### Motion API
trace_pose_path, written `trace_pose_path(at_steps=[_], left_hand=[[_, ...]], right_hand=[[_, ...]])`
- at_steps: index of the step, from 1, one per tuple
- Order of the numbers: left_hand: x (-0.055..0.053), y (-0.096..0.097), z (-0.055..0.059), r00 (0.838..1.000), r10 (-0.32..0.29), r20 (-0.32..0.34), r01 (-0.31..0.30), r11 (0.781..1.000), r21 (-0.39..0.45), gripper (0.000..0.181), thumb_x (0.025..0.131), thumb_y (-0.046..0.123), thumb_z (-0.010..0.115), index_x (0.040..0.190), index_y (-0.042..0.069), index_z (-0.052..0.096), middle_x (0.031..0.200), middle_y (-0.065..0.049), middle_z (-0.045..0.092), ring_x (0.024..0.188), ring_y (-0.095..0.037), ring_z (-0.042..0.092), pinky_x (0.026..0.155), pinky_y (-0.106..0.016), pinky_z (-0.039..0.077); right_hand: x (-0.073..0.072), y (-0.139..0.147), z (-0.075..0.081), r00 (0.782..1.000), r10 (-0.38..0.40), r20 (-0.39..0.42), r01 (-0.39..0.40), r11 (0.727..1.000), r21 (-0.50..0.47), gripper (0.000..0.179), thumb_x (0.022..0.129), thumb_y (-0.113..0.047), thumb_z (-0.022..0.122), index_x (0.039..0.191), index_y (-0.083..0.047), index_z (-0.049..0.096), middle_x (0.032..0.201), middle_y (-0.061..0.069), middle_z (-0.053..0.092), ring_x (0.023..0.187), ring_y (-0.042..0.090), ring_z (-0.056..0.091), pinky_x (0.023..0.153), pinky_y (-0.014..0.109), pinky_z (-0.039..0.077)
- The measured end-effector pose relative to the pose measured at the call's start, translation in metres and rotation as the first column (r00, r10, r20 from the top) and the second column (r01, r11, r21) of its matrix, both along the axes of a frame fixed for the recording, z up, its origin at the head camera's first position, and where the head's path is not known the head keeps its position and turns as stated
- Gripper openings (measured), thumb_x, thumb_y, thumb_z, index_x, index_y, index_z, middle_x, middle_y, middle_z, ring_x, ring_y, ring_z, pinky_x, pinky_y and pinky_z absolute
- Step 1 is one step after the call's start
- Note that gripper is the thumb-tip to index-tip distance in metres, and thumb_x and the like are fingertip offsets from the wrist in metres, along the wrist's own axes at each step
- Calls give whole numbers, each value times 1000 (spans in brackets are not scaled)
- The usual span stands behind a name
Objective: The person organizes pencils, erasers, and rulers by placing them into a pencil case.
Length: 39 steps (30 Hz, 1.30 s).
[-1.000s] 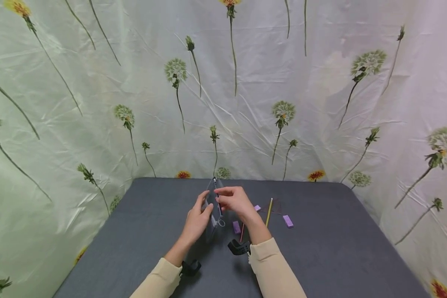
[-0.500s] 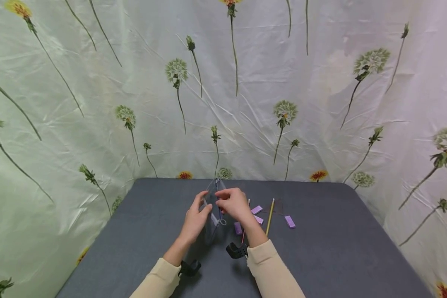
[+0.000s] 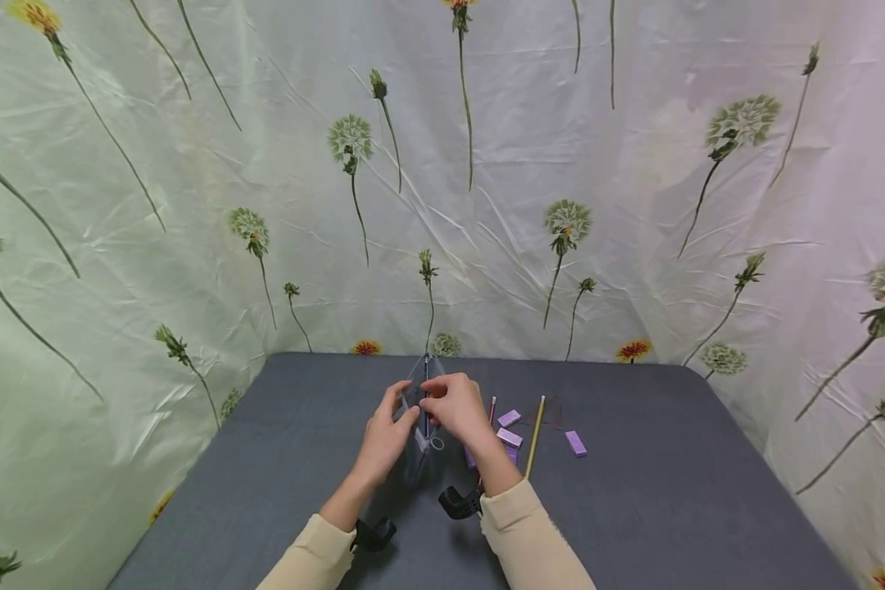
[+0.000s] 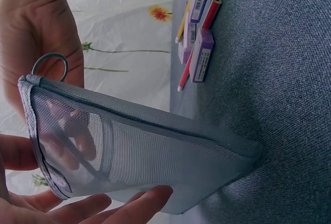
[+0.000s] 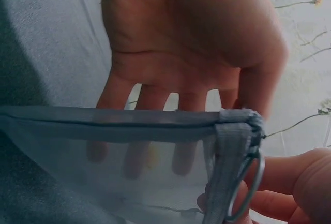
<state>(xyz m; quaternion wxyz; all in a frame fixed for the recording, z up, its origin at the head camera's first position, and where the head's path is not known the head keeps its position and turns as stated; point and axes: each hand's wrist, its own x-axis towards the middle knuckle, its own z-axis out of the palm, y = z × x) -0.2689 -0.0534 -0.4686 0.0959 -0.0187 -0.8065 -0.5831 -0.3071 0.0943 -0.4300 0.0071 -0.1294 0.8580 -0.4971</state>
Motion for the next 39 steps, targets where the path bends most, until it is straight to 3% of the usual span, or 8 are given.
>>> trace_pose_path(at_steps=[12, 21, 27, 34, 39], left_hand=[[-5, -7, 0, 999, 50, 10, -50, 999, 11, 47, 101, 24, 58, 147, 18, 46, 149, -23, 46, 133, -41, 49, 99, -61, 45], [-6, -12, 1, 996, 84, 5, -83, 996, -22, 43, 100, 22, 57, 143, 21, 49, 145, -21, 51, 123, -41, 58, 96, -59, 48], [-7, -13, 2, 995, 100, 6, -100, 994, -35, 42, 99, 24, 58, 141, 20, 51, 145, -19, 52, 122, -39, 60, 96, -58, 48], [-8, -16, 1, 994, 107, -6, -107, 993, -57, 41, 99, 23, 58, 139, 19, 53, 147, -16, 52, 116, -32, 64, 86, -50, 53], [-8, -17, 1, 995, 99, -22, -100, 993, -58, 39, 99, 22, 58, 138, 18, 56, 147, -11, 53, 120, -30, 63, 89, -50, 53]], right_hand=[[1, -7, -2, 999, 18, -50, -13, 995, 94, 27, 89, -10, 76, 116, -10, 76, 95, 3, 72, 60, 11, 66, 54, 31, 53], [1, -6, -4, 999, 30, -32, -26, 995, 98, 27, 90, -11, 76, 116, -14, 76, 88, -1, 71, 61, 12, 66, 50, 31, 49], [0, -6, -5, 999, 32, -20, -31, 996, 83, 27, 90, -10, 76, 116, -14, 76, 92, 0, 71, 62, 12, 67, 52, 31, 52], [1, -6, -3, 999, 34, -11, -33, 997, 75, 27, 89, -10, 76, 116, -14, 76, 96, 2, 72, 63, 12, 68, 54, 31, 53], [3, -4, -2, 999, 42, -15, -41, 997, 71, 27, 89, -9, 77, 116, -13, 76, 102, 5, 73, 65, 14, 70, 56, 31, 55]])
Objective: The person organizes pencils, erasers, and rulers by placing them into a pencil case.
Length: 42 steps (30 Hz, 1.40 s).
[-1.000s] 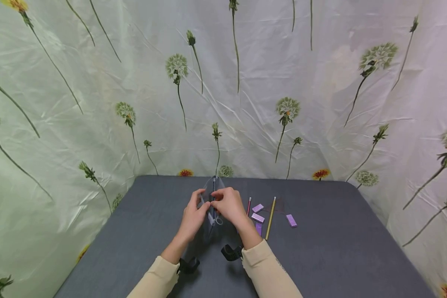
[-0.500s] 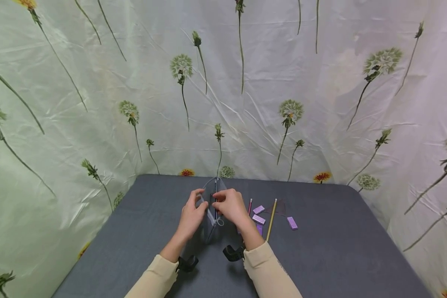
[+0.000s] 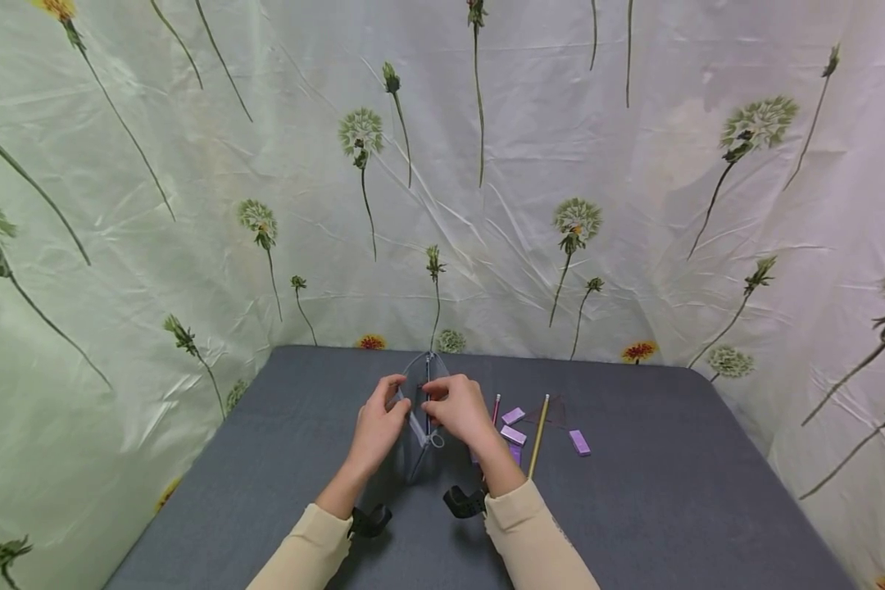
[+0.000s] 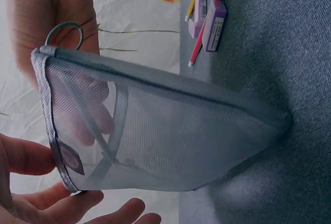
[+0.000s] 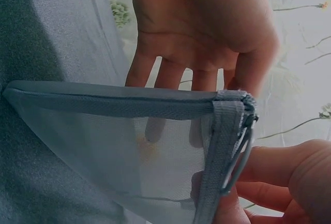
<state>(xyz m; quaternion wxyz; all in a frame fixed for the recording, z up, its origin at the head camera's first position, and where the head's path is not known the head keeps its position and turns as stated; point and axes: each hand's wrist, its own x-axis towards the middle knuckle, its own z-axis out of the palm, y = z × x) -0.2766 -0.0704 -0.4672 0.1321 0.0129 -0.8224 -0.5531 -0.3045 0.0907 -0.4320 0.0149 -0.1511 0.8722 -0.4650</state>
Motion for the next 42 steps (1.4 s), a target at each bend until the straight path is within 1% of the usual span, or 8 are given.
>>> trace_pose_path(at_steps=[6, 15, 20, 22, 24, 27, 36, 42], left_hand=[[0, -4, 1, 999, 31, -32, -33, 999, -43, 35, 98, 19, 58, 133, 19, 62, 140, -7, 60, 118, -28, 64, 81, -45, 53], [-3, -11, 3, 994, 74, -75, -81, 993, -90, 31, 94, 15, 61, 125, 18, 69, 125, -10, 69, 84, -15, 70, 71, -39, 52], [-1, -14, 6, 994, 75, -83, -82, 993, -82, 32, 94, 12, 63, 124, 16, 70, 126, -12, 68, 51, -27, 59, 51, -35, 42], [-1, -15, 6, 993, 77, -85, -84, 993, -84, 32, 93, 11, 63, 124, 16, 71, 128, -12, 67, 61, -32, 65, 48, -32, 37], [-1, -16, 6, 993, 77, -88, -85, 992, -93, 32, 93, 11, 64, 124, 16, 72, 130, -9, 67, 84, -32, 72, 49, -31, 36], [-2, -17, 5, 992, 74, -98, -85, 990, -110, 32, 92, 11, 66, 123, 18, 72, 132, -6, 66, 117, -28, 65, 53, -32, 36], [-6, -21, 0, 993, 9, -114, -26, 988, -150, 28, 93, 17, 68, 121, 20, 72, 132, 3, 66, 119, -24, 64, 49, -33, 32], [-7, -24, -1, 992, -14, -124, -5, 988, -152, 25, 93, 20, 71, 118, 22, 72, 133, 7, 65, 120, -22, 63, 67, -36, 43]], right_hand=[[2, 5, 3, 1000, 5, 1, -5, 1000, -23, 29, 89, -8, 75, 118, -11, 75, 107, 6, 74, 71, 13, 71, 62, 34, 57], [1, 13, 8, 999, -35, -8, 34, 998, -54, 28, 88, -9, 77, 115, -16, 76, 103, 2, 74, 71, 13, 71, 65, 35, 58], [1, 17, 9, 999, -44, -30, 43, 998, -52, 29, 88, -10, 78, 115, -17, 76, 103, 0, 73, 72, 13, 71, 65, 36, 58], [1, 18, 9, 998, -43, -43, 41, 998, -45, 29, 88, -10, 78, 116, -16, 75, 105, 2, 73, 73, 14, 70, 65, 36, 58], [2, 19, 9, 998, -41, -50, 39, 998, -39, 30, 88, -10, 78, 118, -14, 75, 107, 4, 73, 74, 16, 71, 64, 36, 58], [3, 21, 10, 998, -41, -53, 39, 999, -39, 32, 89, -11, 78, 120, -13, 74, 109, 6, 73, 77, 20, 72, 64, 36, 58], [8, 31, 17, 998, -45, -44, 43, 997, -63, 33, 89, -10, 77, 122, -11, 73, 112, 7, 72, 81, 21, 72, 69, 40, 59], [10, 39, 22, 997, -62, -49, 58, 995, -77, 32, 89, -14, 78, 121, -19, 73, 112, 4, 71, 84, 24, 73, 72, 41, 59]])
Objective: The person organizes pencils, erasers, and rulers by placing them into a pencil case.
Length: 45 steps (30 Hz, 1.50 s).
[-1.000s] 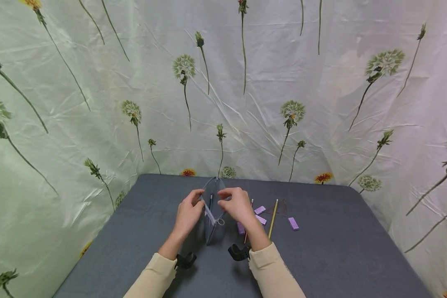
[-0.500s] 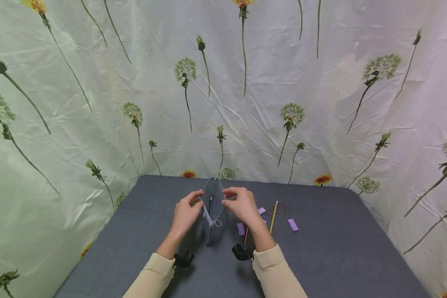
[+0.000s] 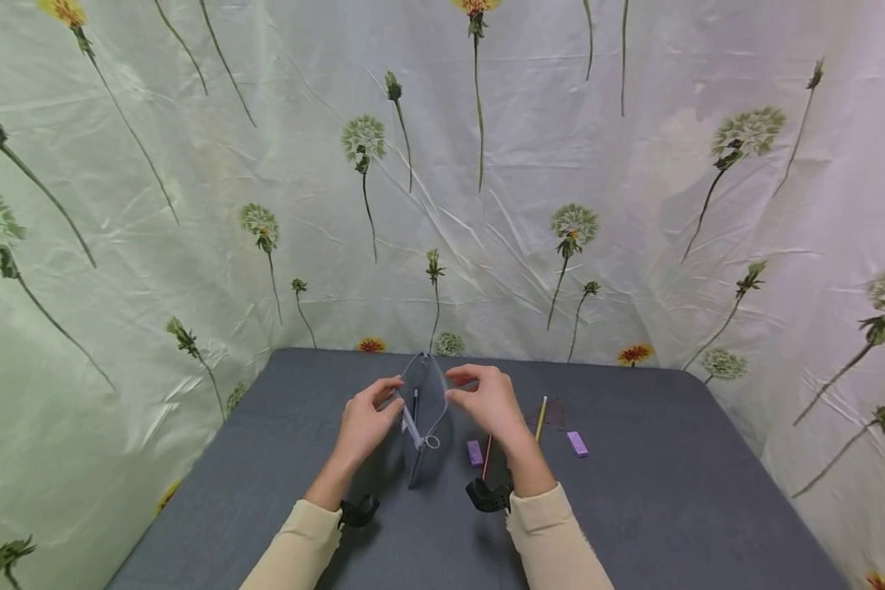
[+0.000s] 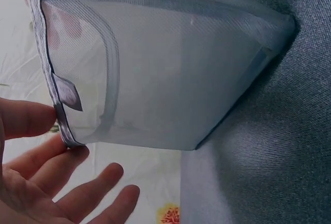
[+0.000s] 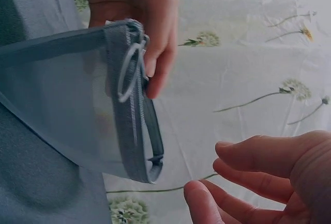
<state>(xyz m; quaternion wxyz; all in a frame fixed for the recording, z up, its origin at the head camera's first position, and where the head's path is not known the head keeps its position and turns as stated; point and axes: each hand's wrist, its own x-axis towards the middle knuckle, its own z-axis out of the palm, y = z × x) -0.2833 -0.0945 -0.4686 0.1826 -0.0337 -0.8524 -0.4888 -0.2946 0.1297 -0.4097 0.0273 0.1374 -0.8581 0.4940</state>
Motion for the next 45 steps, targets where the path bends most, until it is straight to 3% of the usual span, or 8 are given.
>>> trace_pose_path(at_steps=[4, 8, 16, 22, 31, 37, 45], left_hand=[[-2, -2, -4, 1000, -27, -2, 27, 1000, 11, 25, 93, 21, 72, 118, 23, 72, 133, 9, 65, 121, -21, 63, 82, -42, 54], [-4, -4, -9, 999, -48, -6, 49, 998, 28, 24, 93, 23, 74, 117, 26, 71, 133, 12, 64, 121, -18, 63, 94, -47, 54], [-7, -3, -15, 998, -64, -10, 65, 997, 41, 25, 93, 25, 74, 117, 26, 71, 135, 12, 63, 121, -19, 62, 93, -47, 54], [-7, -3, -15, 999, -52, -4, 52, 997, 49, 24, 92, 24, 76, 116, 24, 72, 134, 11, 64, 120, -19, 63, 93, -47, 54], [-7, -4, -13, 998, -59, -22, 60, 997, 54, 24, 92, 21, 76, 116, 21, 72, 134, 8, 64, 118, -19, 64, 92, -47, 54], [-8, -1, -13, 997, -70, -29, 72, 996, 48, 24, 92, 19, 75, 116, 21, 72, 134, 6, 64, 118, -20, 64, 92, -48, 55], [-9, -5, -10, 997, -64, -47, 68, 995, 80, 23, 92, 17, 75, 115, 21, 72, 135, 6, 64, 118, -22, 64, 91, -49, 55]], right_hand=[[0, 9, 1, 1000, -13, 6, 13, 1000, -8, 32, 90, -15, 78, 121, -21, 73, 111, 2, 71, 83, 21, 72, 74, 43, 59], [-2, 23, 1, 1000, -5, 12, 5, 1000, -28, 33, 91, -15, 76, 124, -18, 72, 114, 10, 71, 83, 20, 72, 73, 39, 59], [-7, 62, -6, 998, -46, 45, 47, 998, -33, 35, 93, -13, 73, 128, -8, 68, 113, 14, 70, 93, 28, 70, 74, 37, 60], [-8, 86, -10, 995, -82, 59, 84, 996, -29, 37, 95, -12, 71, 130, -4, 66, 115, 17, 69, 97, 32, 70, 79, 42, 59], [-15, 113, -27, 981, -180, 73, 178, 983, 38, 38, 94, -11, 72, 131, -4, 66, 117, 19, 68, 91, 31, 71, 76, 41, 59], [-15, 136, -33, 970, -231, 71, 229, 973, 40, 40, 93, -10, 71, 132, -4, 65, 116, 21, 68, 95, 40, 69, 80, 50, 58], [-20, 132, -42, 984, -172, 52, 163, 977, 141, 34, 92, -7, 72, 125, -2, 69, 111, 21, 70, 87, 33, 70, 71, 42, 60]])
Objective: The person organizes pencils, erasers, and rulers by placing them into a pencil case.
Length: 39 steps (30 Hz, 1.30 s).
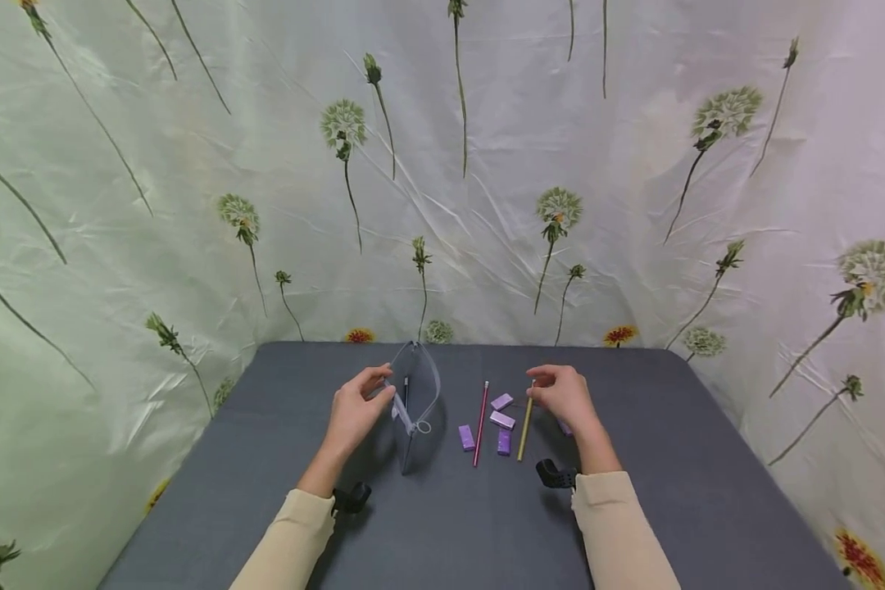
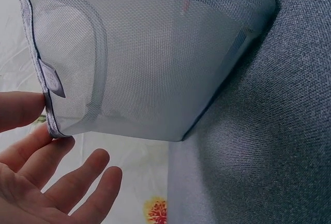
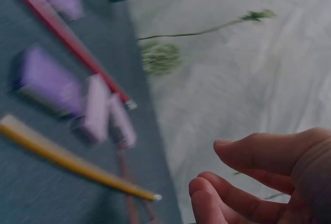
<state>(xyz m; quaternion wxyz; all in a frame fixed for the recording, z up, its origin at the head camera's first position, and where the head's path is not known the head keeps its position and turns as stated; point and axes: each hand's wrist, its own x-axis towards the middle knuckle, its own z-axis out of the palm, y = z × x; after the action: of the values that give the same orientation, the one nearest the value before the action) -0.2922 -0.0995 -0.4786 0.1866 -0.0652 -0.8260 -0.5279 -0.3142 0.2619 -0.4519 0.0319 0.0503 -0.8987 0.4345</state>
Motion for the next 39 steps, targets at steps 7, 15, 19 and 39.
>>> trace_pose_path(at_steps=[7, 15, 19, 39], left_hand=[[-1, -5, 1, 1000, 2, 31, -1, 1000, -12, 26, 93, 21, 75, 119, 19, 72, 136, 9, 62, 120, -19, 63, 93, -47, 54], [0, -1, 2, 999, 12, 48, -11, 1000, -20, 24, 92, 22, 75, 116, 22, 72, 134, 11, 63, 119, -18, 64, 92, -46, 55], [0, -1, 0, 999, 7, 51, -6, 1000, -17, 25, 93, 21, 75, 117, 21, 72, 135, 10, 63, 119, -19, 64, 92, -45, 55], [-2, -1, 1, 999, 16, 36, -15, 1000, -20, 24, 92, 21, 75, 117, 23, 72, 134, 11, 64, 115, -19, 66, 92, -45, 55]], right_hand=[[-2, -8, -19, 1000, 0, 10, -1, 996, 85, 33, 88, -4, 75, 120, 0, 70, 100, 15, 72, 72, 18, 66, 61, 34, 56], [8, -11, -37, 999, -20, 25, 17, 993, 116, 34, 84, -6, 78, 117, -1, 71, 78, 4, 65, 56, 16, 60, 52, 32, 49], [10, -14, -44, 999, -29, 42, 24, 992, 124, 36, 81, -6, 80, 116, 0, 71, 78, 5, 64, 56, 15, 61, 52, 31, 52], [6, -28, -46, 993, -108, 38, 93, 953, 288, 34, 83, -3, 75, 117, 0, 70, 80, 12, 66, 50, 14, 59, 47, 29, 51]])
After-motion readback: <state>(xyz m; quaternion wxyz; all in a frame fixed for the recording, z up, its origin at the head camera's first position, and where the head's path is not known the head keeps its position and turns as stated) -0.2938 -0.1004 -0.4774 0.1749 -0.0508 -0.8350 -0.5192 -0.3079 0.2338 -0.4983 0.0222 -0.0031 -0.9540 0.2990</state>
